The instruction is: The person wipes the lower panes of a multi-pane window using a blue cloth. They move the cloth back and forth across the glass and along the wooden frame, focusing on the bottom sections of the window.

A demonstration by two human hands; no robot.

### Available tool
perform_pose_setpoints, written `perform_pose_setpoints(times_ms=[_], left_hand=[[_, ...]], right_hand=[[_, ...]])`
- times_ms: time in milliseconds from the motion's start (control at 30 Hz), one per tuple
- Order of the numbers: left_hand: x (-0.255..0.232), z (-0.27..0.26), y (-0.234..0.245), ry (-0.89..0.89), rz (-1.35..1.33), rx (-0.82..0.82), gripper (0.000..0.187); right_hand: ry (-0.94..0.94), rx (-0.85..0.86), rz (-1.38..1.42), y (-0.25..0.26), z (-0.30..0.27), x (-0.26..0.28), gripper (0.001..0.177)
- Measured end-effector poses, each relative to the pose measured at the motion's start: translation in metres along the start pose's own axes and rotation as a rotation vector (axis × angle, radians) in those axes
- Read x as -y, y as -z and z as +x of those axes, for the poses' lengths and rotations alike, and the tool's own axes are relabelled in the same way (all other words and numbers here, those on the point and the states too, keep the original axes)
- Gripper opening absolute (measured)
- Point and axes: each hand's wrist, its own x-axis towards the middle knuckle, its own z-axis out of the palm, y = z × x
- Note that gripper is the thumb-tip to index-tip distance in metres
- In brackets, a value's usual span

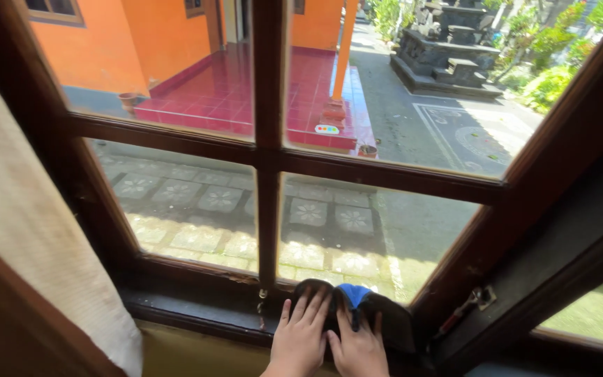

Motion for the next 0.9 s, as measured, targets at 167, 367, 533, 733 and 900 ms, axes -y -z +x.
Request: perform_pose_setpoints(times_ms=[167,367,533,733,900], left_hand=[[0.018,0.023,0.019,0.147,0.12,-0.135,0.074],[0.038,0.069,0.055,0.224,0.505,-0.365,0.083],[0.004,0.118,0.133,0.191,0.211,-0.372,0.079],[-0.044,0.157,0.121,0.183,0.054,-0.357,0.094],[-0.09,0.16,0.12,-0.051,-0.094,-0.367,0.076]], right_hand=[[0.262,-0.306,0.026,0.066,0.042,0.036,0.059],[0.322,-0.362,0.169,0.135,0.093,0.067,0.043],[0.206,-0.372,-0.004,0.2,0.113,0.06,0.068],[0.169,-0.649,-0.002,0.212,0.108,0.006,0.048],[-0.009,-0.688,-0.008,0.177,0.083,-0.061,0.08]])
